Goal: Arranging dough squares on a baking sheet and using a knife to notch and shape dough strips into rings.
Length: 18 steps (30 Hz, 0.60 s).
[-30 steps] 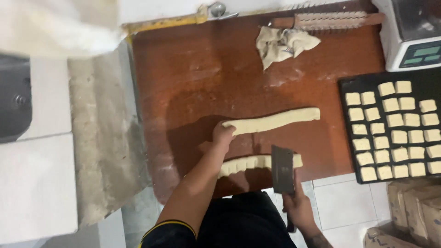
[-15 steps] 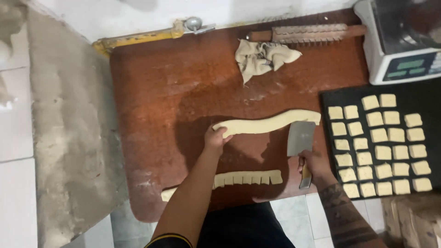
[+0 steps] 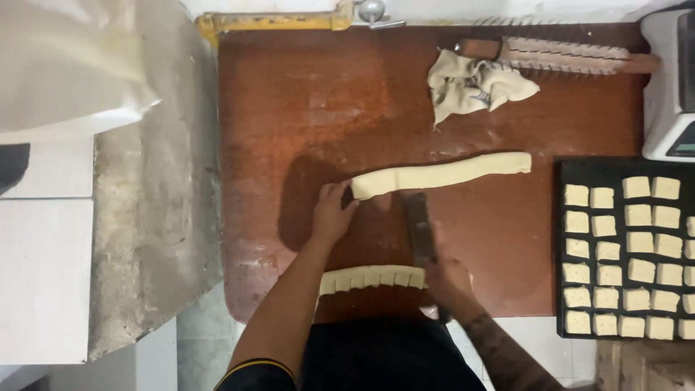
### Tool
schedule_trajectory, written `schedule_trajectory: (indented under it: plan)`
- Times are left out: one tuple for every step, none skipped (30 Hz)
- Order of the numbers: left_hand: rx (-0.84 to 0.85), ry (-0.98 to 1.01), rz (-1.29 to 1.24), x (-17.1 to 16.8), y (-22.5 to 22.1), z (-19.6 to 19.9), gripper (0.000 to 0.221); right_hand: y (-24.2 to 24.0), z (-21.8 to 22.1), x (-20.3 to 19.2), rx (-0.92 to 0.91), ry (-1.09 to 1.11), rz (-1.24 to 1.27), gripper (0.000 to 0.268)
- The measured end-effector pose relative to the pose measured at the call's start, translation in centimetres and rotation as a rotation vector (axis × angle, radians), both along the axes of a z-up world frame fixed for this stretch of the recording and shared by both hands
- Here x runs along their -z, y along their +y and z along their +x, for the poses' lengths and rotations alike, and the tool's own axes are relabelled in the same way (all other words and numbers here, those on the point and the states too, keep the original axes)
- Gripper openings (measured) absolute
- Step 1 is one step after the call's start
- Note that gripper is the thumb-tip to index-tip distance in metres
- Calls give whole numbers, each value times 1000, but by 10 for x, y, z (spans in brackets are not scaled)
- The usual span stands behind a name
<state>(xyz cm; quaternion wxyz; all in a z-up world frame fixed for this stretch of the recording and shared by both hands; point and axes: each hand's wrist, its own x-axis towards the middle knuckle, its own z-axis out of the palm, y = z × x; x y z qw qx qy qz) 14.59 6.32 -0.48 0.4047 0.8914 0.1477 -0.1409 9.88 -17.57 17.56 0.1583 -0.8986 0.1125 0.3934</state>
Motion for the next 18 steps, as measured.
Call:
schedule_trajectory:
  plan:
    - [-7,4,-8,4,-3,-3,56,12,-2,3,-7,4,-8,75]
    - [0,-38,25,7,-6,-6,49,24,-4,5,-39,-29,84,72]
    - [8,-82,60,10,-8,-7,43,35,-5,8,-71,-64,177,69]
    - [2,-81,54,13,-11,-6,43,33,-7,32,-77,-62,171,69]
    - [-3,-163,82,15,-14,-8,37,30,-13,56,-166,-143,128,72]
    - [-9,-244,110,18,-17,-10,32,27,-18,79,-256,-225,87,75]
    - [-8,-241,103,17,-17,-11,32,33,-17,72,-255,-220,81,75]
    - [-7,-252,124,16,-17,-12,33,38,-16,65,-257,-212,77,76]
    - [-12,-267,147,14,-17,-11,34,44,-12,58,-264,-208,76,77]
    - [-18,-267,143,20,-18,-11,34,46,-13,57,-270,-207,72,77]
    - [-17,-301,168,27,-17,-11,33,48,-14,57,-288,-194,25,76]
    - [-16,-335,194,33,-17,-10,33,50,-15,57,-306,-180,-23,76]
    - [-18,-335,193,30,-16,-9,33,52,-16,58,-308,-180,-24,76]
    - [-17,-290,174,27,-16,-7,29,54,-17,59,-320,-188,-57,76]
    - [-15,-243,153,24,-17,-8,25,54,-19,60,-332,-193,-92,76]
    - [-16,-241,149,25,-16,-8,25,55,-21,59,-333,-191,-95,76]
    - [0,-219,145,26,-15,-7,25,57,-22,58,-320,-188,-93,76]
    - [16,-197,141,26,-15,-6,25,57,-23,57,-306,-184,-91,76]
